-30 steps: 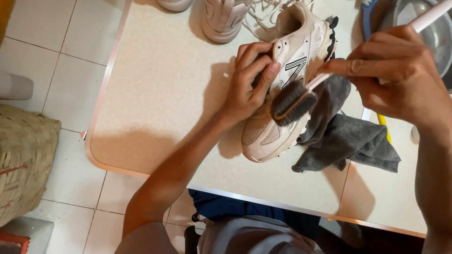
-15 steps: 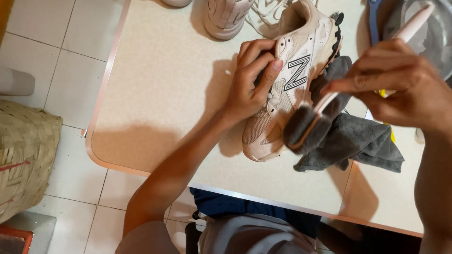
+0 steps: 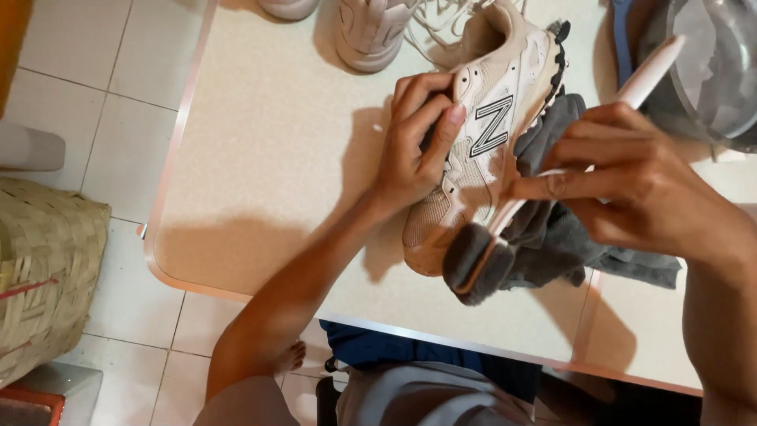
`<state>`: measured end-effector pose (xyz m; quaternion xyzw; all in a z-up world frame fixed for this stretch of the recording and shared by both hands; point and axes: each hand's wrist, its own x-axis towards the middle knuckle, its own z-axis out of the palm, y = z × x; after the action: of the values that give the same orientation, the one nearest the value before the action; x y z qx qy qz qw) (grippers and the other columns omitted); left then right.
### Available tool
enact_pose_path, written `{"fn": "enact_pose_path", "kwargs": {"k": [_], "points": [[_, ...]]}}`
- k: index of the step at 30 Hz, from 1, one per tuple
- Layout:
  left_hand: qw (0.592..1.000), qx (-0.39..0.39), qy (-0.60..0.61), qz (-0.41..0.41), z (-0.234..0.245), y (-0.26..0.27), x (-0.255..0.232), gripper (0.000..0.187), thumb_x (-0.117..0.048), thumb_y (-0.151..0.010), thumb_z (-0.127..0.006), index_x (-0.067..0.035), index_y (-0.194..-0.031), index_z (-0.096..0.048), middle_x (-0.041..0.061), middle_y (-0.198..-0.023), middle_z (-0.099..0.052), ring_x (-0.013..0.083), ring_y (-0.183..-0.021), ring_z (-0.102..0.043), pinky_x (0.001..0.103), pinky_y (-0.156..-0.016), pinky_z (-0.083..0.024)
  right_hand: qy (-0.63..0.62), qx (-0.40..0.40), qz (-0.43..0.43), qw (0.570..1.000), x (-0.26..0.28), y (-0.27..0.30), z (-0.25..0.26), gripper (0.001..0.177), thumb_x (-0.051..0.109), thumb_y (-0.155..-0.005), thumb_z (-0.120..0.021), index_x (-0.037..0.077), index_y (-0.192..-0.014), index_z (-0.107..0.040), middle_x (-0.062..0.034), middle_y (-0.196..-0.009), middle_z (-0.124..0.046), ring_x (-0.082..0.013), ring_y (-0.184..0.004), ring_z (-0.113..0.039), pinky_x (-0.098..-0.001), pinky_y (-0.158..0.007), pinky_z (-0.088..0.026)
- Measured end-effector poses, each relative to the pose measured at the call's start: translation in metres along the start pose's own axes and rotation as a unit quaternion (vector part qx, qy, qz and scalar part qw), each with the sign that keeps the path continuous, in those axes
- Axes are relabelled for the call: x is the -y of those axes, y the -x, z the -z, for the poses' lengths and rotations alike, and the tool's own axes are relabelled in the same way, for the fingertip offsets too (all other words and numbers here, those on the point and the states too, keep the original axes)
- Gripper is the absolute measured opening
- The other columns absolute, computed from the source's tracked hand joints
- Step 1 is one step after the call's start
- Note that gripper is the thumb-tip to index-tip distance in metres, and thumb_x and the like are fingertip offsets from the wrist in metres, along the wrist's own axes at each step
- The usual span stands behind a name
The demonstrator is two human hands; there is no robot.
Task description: The person cleans a beige New Balance sneaker on a table. They first wipe the shoe with a grey cloth, then apply a white cleaning liquid from a bottle onto a brush and scrub the shoe's upper and side panels.
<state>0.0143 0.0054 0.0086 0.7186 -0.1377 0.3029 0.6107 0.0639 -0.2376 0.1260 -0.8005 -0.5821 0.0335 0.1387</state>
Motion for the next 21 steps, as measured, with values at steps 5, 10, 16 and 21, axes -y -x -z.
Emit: {"fn": "enact_pose_path", "kwargs": {"k": [5,10,16,21], "points": [[1.0,-0.008,-0.003,0.004,-0.004,0.005,0.003,0.035,-0.024,-0.108,-0.044,0.002,-0.096,-0.063,0.009,-0.113,-0.059,0.0258,-0.109,-0.05,0.037,-0.097,-0.039,0.081,-0.051,-0.002,0.995,0.022,-0.009,-0.001,0.055,-0.017,-0.089,-0.063,0.021,-0.128,-0.075,-0.0016,-0.075,-0.061,-0.0195,-0.074,-0.056,-0.0396,-0.087,-0.038],[1.0,0.005,0.001,-0.002,-0.006,0.007,0.0,0.035,-0.023,-0.109,-0.042,0.001,-0.093,-0.062,0.009,-0.112,-0.059,0.0254,-0.107,-0.049,0.037,-0.096,-0.039,0.1,-0.033,0.006,0.994,0.024,-0.013,0.001,0.064,-0.02,-0.085,-0.061,0.02,-0.132,-0.077,-0.0016,-0.083,-0.064,-0.0223,-0.077,-0.057,-0.0408,-0.087,-0.038],[1.0,0.004,-0.001,0.002,-0.004,0.005,-0.003,0.035,-0.024,-0.108,-0.042,0.001,-0.089,-0.06,0.009,-0.113,-0.059,0.0256,-0.109,-0.049,0.037,-0.097,-0.038,0.078,-0.032,0.007,0.996,0.024,-0.013,-0.007,0.06,-0.016,-0.09,-0.062,0.023,-0.135,-0.067,-0.0012,-0.08,-0.067,-0.0188,-0.075,-0.06,-0.036,-0.084,-0.041],[1.0,-0.006,0.001,-0.003,-0.005,0.005,-0.002,0.04,-0.027,-0.109,-0.04,0.001,-0.088,-0.061,0.01,-0.112,-0.059,0.0258,-0.107,-0.049,0.038,-0.096,-0.038,0.147,-0.089,-0.011,0.985,0.012,-0.009,0.006,0.043,-0.023,-0.111,-0.073,0.014,-0.126,-0.089,-0.0011,-0.077,-0.061,-0.0243,-0.071,-0.049,-0.0421,-0.087,-0.032]]}}
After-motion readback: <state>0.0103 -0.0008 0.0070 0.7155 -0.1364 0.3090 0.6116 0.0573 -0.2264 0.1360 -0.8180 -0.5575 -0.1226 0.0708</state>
